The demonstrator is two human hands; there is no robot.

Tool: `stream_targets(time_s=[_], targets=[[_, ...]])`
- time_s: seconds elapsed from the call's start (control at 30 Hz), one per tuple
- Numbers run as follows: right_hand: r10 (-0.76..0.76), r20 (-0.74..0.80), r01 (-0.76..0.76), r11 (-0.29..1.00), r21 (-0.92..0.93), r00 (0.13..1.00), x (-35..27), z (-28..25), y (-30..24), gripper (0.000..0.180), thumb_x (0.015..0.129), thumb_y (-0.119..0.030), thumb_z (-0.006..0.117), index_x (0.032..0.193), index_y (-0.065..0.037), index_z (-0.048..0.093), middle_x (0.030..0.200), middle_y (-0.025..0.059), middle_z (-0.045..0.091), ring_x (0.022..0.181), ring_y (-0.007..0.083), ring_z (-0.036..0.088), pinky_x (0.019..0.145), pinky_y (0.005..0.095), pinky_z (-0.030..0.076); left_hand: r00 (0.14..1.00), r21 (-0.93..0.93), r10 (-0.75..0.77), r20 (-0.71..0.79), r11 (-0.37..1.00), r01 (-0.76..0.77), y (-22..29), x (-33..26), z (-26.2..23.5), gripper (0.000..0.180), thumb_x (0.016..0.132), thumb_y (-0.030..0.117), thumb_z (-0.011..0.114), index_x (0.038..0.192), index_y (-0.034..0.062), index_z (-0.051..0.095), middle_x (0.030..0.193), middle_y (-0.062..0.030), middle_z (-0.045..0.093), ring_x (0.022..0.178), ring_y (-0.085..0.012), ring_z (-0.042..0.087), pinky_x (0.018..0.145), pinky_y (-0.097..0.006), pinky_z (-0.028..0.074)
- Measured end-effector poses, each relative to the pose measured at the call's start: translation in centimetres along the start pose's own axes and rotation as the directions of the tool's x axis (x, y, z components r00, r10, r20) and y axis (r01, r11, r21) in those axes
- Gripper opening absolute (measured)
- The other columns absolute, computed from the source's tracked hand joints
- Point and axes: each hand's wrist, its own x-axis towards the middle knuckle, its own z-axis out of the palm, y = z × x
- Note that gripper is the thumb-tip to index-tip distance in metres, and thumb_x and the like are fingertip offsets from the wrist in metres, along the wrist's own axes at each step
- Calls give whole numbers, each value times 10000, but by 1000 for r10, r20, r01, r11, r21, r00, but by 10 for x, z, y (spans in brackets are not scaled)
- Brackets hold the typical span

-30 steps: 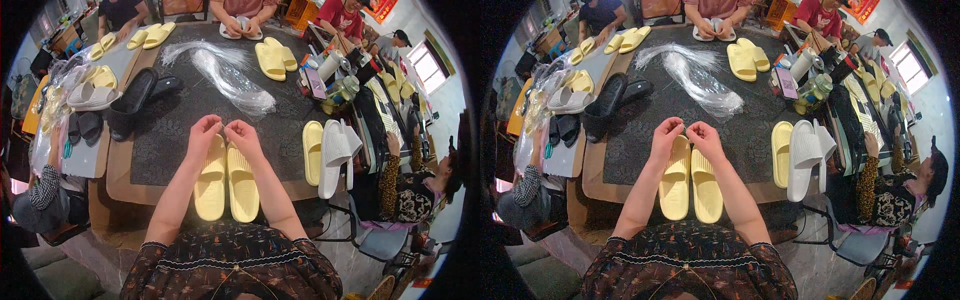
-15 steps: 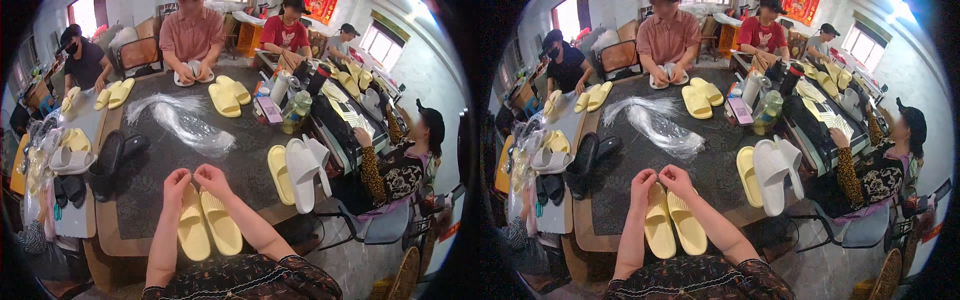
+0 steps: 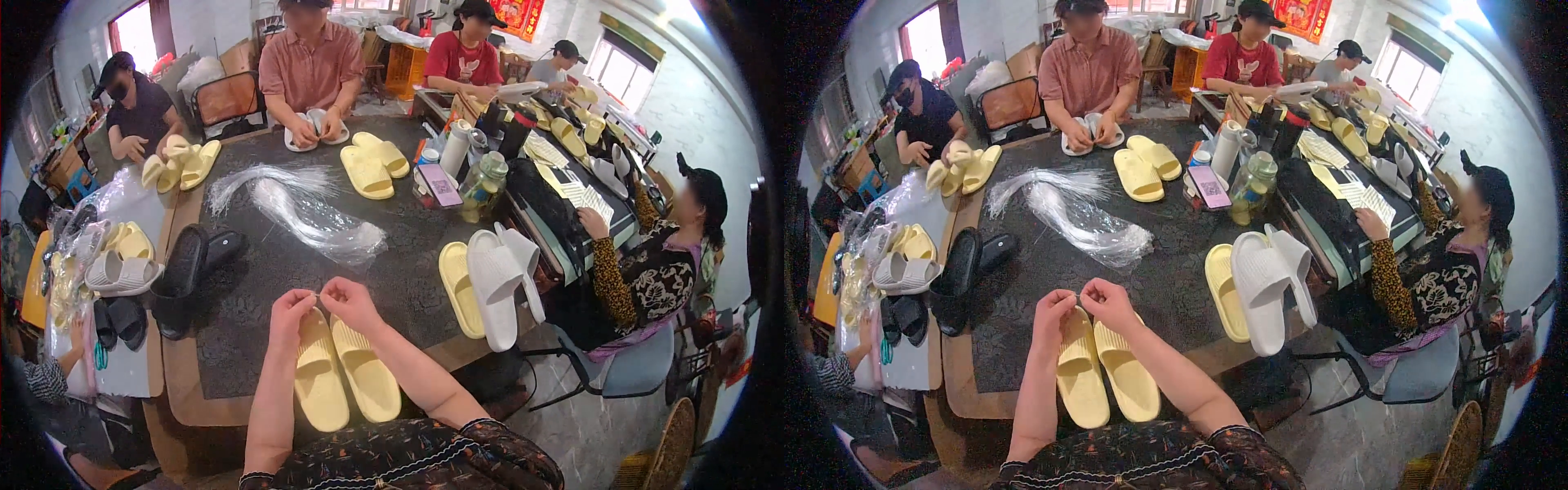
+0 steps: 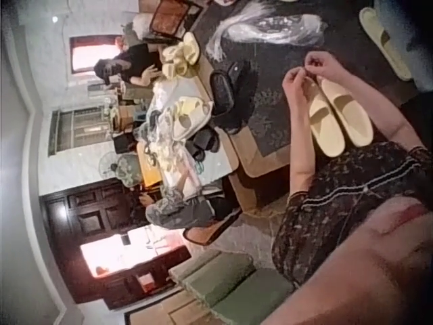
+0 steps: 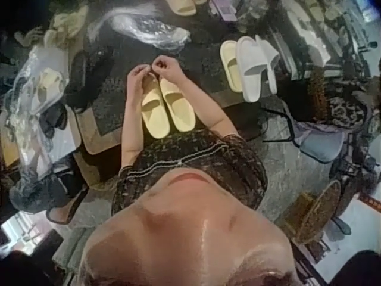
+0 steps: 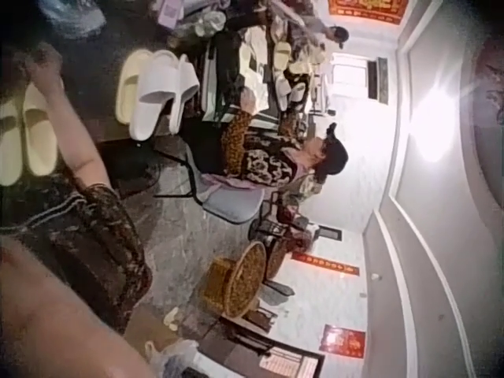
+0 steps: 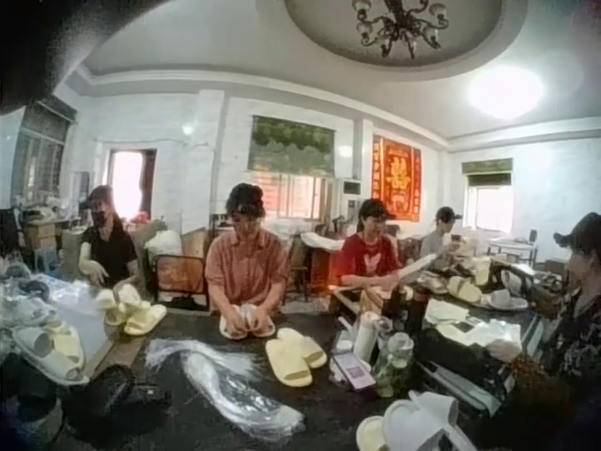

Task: The recorder is inspecting and pairing different colored plastic slippers at a shared workbench.

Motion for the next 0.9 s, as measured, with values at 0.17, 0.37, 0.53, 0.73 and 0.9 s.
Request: stream_targets(time_s=[0.17, 0.37, 0.53, 0.73, 0.9], targets=[[16, 3, -16, 1000, 7, 1000, -1, 3, -12, 87, 847, -127, 653, 851, -48, 618, 704, -67, 556, 634, 11, 452, 567, 193, 379, 999, 28, -33, -29, 999, 34, 0, 1, -4, 74, 818, 98, 659, 878, 55, 650, 697, 33, 583, 611, -45, 525, 556, -185, 409], [22, -2, -22, 1000, 12, 1000, -2, 1, -8, 86, 832, -126, 655, 848, -49, 620, 698, -67, 554, 628, 12, 441, 561, 193, 371, 999, 59, -46, 12, 997, 45, 4, -4, 6, 46, 816, 85, 652, 848, 53, 647, 697, 28, 589, 596, -49, 524, 539, -191, 405], [-3, -18, 3, 1000, 1, 1000, 0, 5, -7, 100, 848, -146, 648, 858, -51, 621, 702, -71, 547, 626, 12, 435, 557, 197, 367, 1000, 19, 12, 26, 1000, -13, -6, -1, 1, 122, 824, 122, 657, 912, 37, 662, 755, 37, 599, 663, -35, 507, 604, -185, 392], [-8, -71, 6, 999, -34, 997, -2, 6, -15, 104, 847, -125, 640, 825, -28, 607, 674, -50, 543, 606, 22, 441, 542, 203, 381, 1000, 11, 26, 11, 1000, -26, -3, -2, 3, 118, 840, 128, 659, 913, 36, 659, 764, 42, 603, 668, -30, 501, 607, -180, 381], [-16, -52, 14, 999, -37, 998, -2, 5, -15, 108, 846, -129, 641, 828, -25, 614, 666, -48, 544, 590, 25, 442, 529, 212, 381, 1000, 59, 28, -14, 998, -27, -1, -1, 1, 103, 834, 122, 662, 895, 39, 659, 753, 43, 599, 649, -29, 495, 591, -181, 376]])
